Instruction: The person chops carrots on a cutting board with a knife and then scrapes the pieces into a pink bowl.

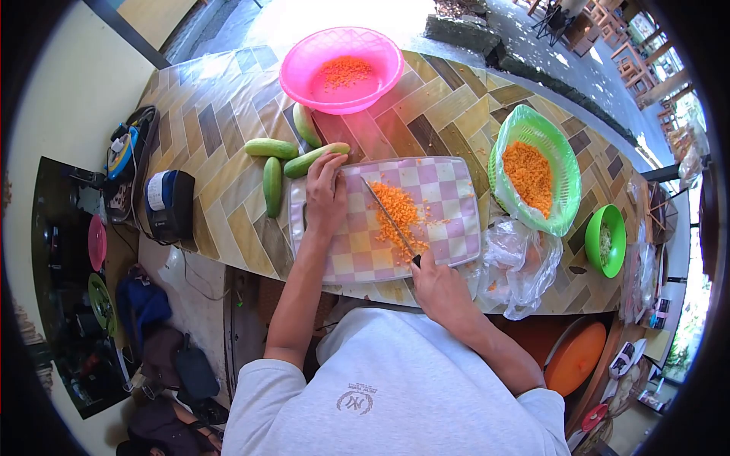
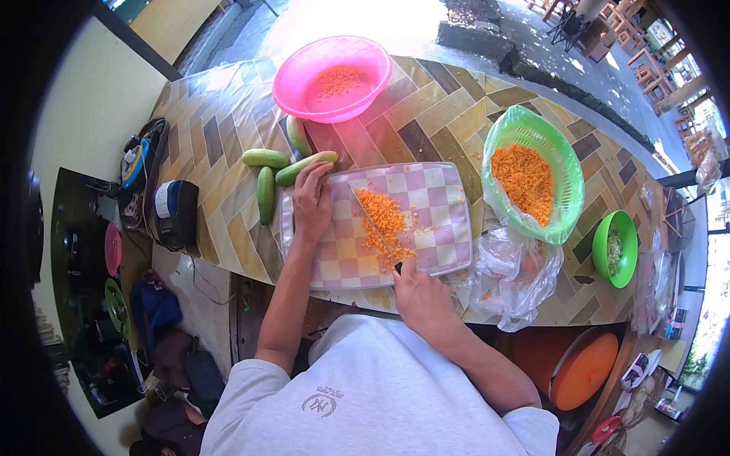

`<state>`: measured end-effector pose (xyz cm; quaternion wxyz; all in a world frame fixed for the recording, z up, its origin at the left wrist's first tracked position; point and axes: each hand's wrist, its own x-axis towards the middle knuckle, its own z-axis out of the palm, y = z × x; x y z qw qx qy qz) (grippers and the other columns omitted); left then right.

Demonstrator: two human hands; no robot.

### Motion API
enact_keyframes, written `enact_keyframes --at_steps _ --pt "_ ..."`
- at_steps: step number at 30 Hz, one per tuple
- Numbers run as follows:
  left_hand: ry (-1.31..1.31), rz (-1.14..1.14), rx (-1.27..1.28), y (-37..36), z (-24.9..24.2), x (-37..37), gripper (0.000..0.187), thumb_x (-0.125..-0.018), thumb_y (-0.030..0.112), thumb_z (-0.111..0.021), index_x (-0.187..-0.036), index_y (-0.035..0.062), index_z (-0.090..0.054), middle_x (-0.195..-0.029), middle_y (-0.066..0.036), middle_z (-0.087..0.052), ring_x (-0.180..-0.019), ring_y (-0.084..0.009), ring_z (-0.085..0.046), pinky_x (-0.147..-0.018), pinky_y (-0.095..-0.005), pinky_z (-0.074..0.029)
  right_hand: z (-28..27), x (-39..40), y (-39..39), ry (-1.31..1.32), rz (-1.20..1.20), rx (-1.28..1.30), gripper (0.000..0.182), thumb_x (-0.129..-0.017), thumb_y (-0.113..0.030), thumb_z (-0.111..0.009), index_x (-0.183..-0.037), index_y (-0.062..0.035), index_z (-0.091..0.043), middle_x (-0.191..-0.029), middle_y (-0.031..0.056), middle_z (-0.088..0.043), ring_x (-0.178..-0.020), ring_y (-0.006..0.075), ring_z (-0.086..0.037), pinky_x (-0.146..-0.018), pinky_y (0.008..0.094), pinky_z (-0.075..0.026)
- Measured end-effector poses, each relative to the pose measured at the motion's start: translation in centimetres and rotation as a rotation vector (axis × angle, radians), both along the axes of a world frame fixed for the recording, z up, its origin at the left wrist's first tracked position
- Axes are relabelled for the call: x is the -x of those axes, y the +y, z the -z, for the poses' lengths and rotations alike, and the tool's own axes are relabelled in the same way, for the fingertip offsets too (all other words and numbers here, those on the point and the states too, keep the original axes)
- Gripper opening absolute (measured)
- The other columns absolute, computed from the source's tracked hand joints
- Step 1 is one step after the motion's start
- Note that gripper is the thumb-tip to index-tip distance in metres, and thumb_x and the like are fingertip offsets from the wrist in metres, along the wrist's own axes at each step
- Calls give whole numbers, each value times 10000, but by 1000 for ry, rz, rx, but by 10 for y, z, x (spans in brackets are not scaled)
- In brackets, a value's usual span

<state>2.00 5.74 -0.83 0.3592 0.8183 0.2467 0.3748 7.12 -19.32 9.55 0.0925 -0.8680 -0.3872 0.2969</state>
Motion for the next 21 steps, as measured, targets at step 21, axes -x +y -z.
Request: enact_keyframes --at_steps 21 --pt "6 -45 16 1 -5 1 351 -838 -86 -523 -1137 32 -663 -1058 -161 -586 -1023 -332 -570 -892 -394 -473 38 5 -7 -96 -8 -44 307 -1015 -286 -499 -1008 17 -450 -685 277 -637 -679 498 -638 -609 581 -503"
